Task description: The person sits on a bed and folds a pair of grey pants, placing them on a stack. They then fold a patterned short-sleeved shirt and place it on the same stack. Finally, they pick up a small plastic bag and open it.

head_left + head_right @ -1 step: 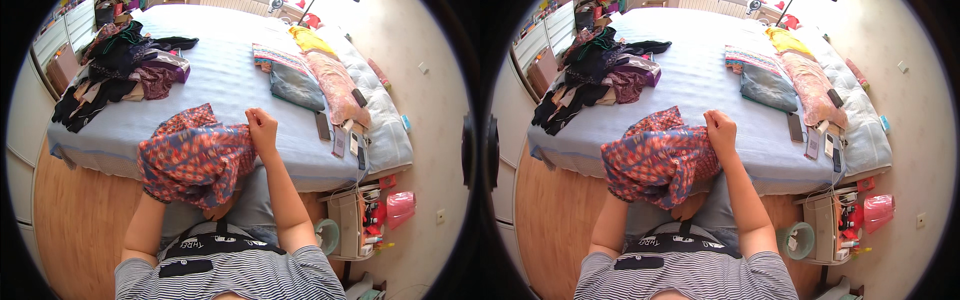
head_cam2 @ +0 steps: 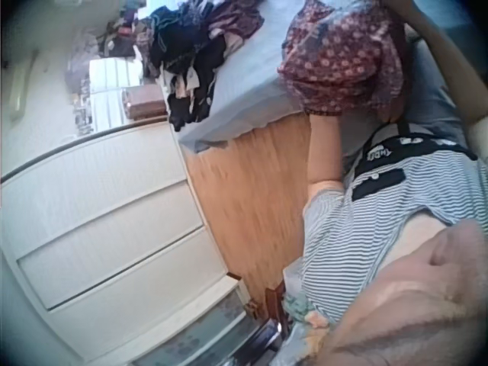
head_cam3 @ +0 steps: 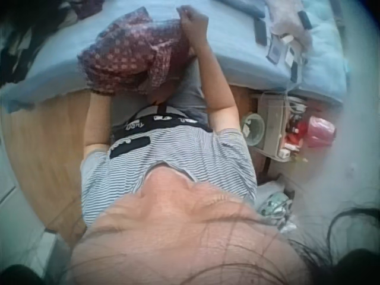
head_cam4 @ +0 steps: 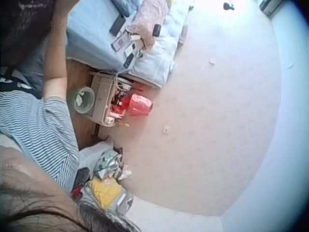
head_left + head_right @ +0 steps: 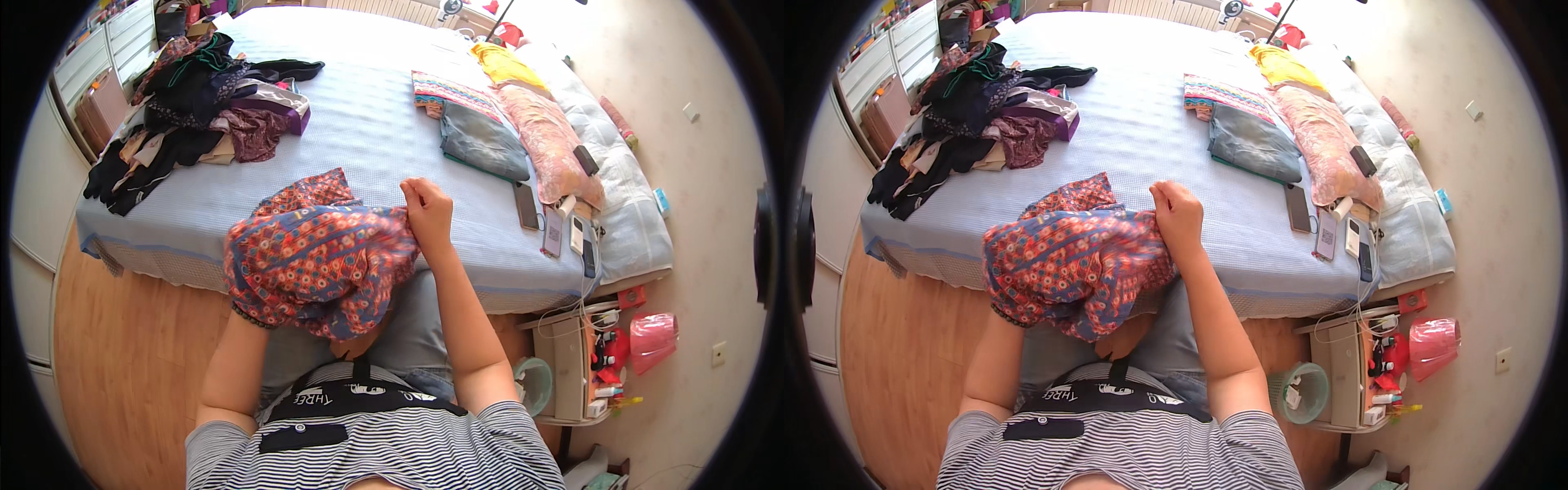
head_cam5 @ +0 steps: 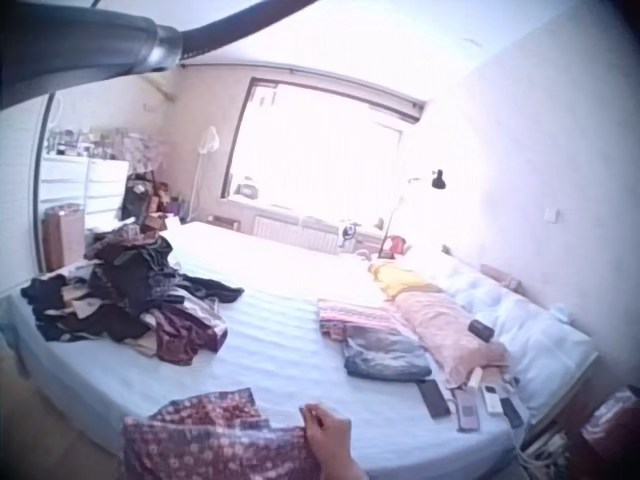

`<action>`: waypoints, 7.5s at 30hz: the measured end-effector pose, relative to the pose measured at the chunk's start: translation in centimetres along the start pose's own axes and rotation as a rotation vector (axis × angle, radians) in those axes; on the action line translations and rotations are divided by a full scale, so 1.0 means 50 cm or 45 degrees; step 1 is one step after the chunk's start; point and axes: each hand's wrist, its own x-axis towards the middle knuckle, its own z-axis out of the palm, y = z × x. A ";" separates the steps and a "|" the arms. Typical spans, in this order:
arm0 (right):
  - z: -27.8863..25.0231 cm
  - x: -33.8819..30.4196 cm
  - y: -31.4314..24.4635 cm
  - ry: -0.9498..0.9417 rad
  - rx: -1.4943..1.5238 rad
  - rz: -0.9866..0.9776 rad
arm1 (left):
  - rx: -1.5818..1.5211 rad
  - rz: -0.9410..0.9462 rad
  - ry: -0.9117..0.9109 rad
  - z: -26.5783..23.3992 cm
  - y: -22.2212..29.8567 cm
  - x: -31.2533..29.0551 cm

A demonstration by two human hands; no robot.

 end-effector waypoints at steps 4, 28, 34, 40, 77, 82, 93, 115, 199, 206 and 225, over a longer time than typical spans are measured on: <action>-0.009 -0.016 0.022 -0.075 -0.105 0.161 | -1.007 -0.099 -0.060 0.017 -0.023 0.004; 0.109 -0.300 0.046 -0.525 0.075 -0.177 | -2.489 -0.125 -0.271 0.093 0.253 0.006; 0.042 -0.192 -0.051 -0.876 1.475 0.999 | -2.579 -0.224 0.052 0.016 0.097 -0.018; -0.097 -0.170 -0.078 -0.465 2.088 0.925 | -2.696 -0.150 0.182 -0.047 0.044 0.013; -0.050 -0.402 -0.110 -0.739 2.233 1.805 | -2.602 -0.271 0.015 -0.005 0.090 -0.011; -0.075 -0.283 -0.144 -0.414 2.426 1.267 | -2.588 -0.266 -0.013 -0.011 0.095 -0.010; -0.085 -0.241 -0.142 -0.522 0.836 0.651 | -2.529 -0.238 -0.160 0.018 0.157 0.002; -0.111 -0.205 -0.046 -0.244 1.041 1.132 | -2.571 -0.278 -0.035 0.000 0.110 -0.007; -0.109 0.075 -0.205 -0.361 -0.675 -0.087 | -0.640 0.212 0.764 -0.434 0.103 0.149; -0.208 0.244 -0.146 0.098 -0.292 -0.017 | -0.657 0.147 0.508 -0.489 0.082 0.176; -0.362 0.389 -0.259 0.275 -0.998 -0.463 | -1.138 0.491 0.541 -0.636 0.110 0.212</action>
